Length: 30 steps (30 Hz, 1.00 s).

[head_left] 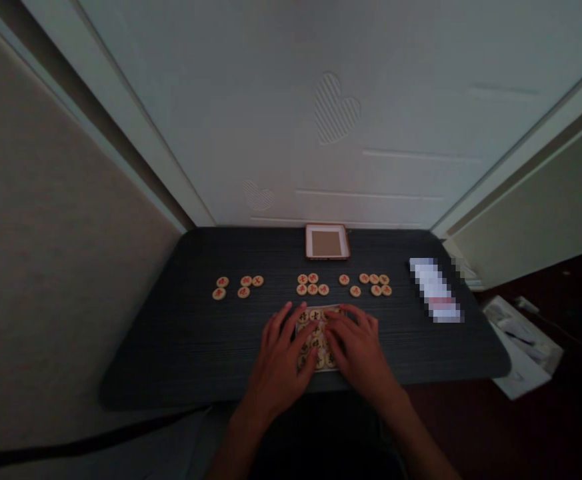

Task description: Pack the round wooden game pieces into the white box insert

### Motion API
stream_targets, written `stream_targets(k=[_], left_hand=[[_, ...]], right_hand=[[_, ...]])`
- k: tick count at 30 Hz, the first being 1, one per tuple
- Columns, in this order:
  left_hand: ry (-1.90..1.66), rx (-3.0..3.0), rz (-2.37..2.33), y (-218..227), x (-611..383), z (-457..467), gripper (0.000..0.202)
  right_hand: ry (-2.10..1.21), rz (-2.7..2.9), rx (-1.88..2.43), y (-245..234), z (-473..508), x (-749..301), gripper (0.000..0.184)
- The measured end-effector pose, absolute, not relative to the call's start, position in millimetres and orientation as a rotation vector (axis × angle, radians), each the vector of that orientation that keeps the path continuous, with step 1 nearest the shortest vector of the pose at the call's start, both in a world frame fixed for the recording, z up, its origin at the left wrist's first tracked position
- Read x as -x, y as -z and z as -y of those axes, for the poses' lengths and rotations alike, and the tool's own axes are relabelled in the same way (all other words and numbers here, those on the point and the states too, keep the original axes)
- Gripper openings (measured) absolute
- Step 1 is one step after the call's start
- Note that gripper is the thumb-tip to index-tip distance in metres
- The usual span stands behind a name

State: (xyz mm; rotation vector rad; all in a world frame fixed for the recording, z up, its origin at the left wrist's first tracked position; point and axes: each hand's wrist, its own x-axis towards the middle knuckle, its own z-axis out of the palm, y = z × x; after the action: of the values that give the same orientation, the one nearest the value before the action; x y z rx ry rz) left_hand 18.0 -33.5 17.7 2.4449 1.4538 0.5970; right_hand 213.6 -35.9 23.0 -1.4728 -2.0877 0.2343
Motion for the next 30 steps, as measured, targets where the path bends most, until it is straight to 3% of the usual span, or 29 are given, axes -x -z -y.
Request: stream_targets(k=[19,30], left_hand=[[-0.765,-2.313,-1.432,-12.7,-12.4,33.4,0.043],[-0.762,-2.355,-1.445,-2.1,-11.6,31.4,0.041]], right_hand=[[-0.21,1.938,1.531,-13.1,46.2,-228.0,0.015],[-0.11,1.997,1.559,-15.6,45.1,-219.9,0.024]])
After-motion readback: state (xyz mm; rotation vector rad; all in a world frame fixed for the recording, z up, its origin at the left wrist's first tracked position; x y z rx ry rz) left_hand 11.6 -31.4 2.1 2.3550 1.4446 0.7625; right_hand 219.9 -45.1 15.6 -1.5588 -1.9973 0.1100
